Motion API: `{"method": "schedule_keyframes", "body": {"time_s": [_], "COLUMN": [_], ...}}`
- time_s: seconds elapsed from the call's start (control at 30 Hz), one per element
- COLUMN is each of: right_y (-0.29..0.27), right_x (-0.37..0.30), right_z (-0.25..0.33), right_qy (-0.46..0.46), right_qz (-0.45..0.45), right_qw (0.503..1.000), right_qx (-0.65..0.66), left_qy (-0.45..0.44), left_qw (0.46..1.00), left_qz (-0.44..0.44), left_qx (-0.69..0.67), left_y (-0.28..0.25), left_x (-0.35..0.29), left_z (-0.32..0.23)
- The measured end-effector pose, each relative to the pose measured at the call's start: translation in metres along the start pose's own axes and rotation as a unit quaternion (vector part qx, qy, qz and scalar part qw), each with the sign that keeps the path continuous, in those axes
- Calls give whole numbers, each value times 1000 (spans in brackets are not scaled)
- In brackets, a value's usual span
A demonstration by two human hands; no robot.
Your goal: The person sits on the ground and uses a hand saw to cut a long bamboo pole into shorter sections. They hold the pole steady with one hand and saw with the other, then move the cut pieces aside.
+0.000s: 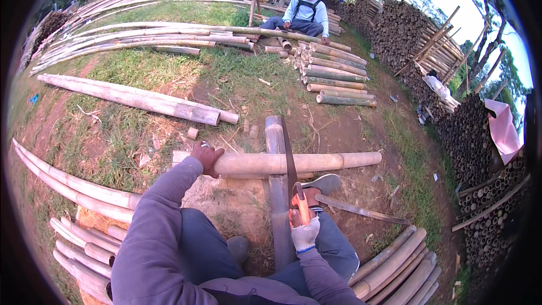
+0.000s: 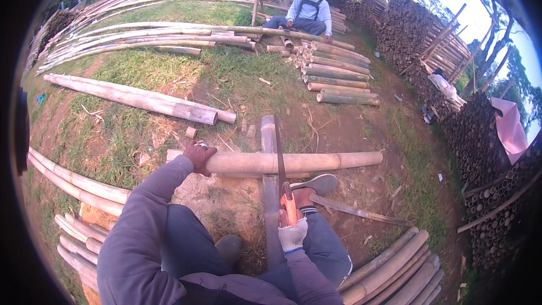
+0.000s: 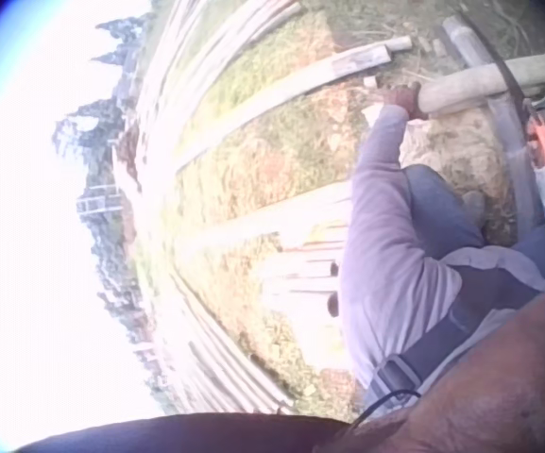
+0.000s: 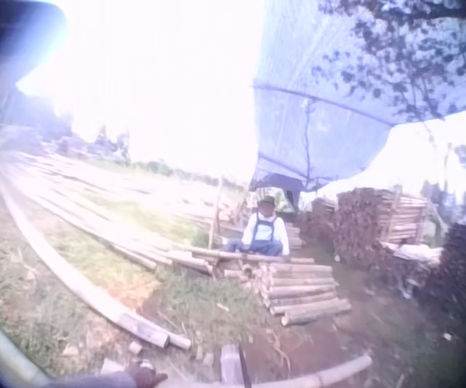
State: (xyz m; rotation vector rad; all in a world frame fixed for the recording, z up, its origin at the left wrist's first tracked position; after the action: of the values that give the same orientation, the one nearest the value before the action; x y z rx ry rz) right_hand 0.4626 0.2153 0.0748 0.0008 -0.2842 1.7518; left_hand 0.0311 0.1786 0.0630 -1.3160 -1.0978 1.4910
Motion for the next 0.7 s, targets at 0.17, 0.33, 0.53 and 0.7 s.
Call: {"method": "schedule_keyframes", "body": {"time_s": [0.17,0.33,0.53,0.7], "right_y": [-42,-81,-145,-187], "right_x": [-27,-49,-29,0], "right_z": [6,19,13,-7], "right_qy": [-9,55,124,85], "right_qz": [-8,-21,-155,-250], "right_qw": [998,998,964,949], "right_qx": [-66,30,179,170], "left_qy": [62,72,191,289], "left_qw": [987,941,953,953], "left_qz": [-143,-303,-185,-54], "left_qx": [-28,-133,-145,-74], "left_y": [-24,-40,-60,-91], "left_x": [-14,-47,-37,-27], "left_z": [-20,-43,-85,-153]}}
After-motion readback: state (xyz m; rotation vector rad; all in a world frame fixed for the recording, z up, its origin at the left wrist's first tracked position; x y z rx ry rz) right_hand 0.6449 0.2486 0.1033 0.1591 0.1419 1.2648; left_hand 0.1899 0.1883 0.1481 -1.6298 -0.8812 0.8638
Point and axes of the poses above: each hand's wrist, its own x-axis towards the middle knuckle, its own y-axis out of the palm, z = x × y, the point moved 9 cm from there along x, towards the middle knuckle, and after that the axes turned 6 degrees about y, right-handed, at the moved point
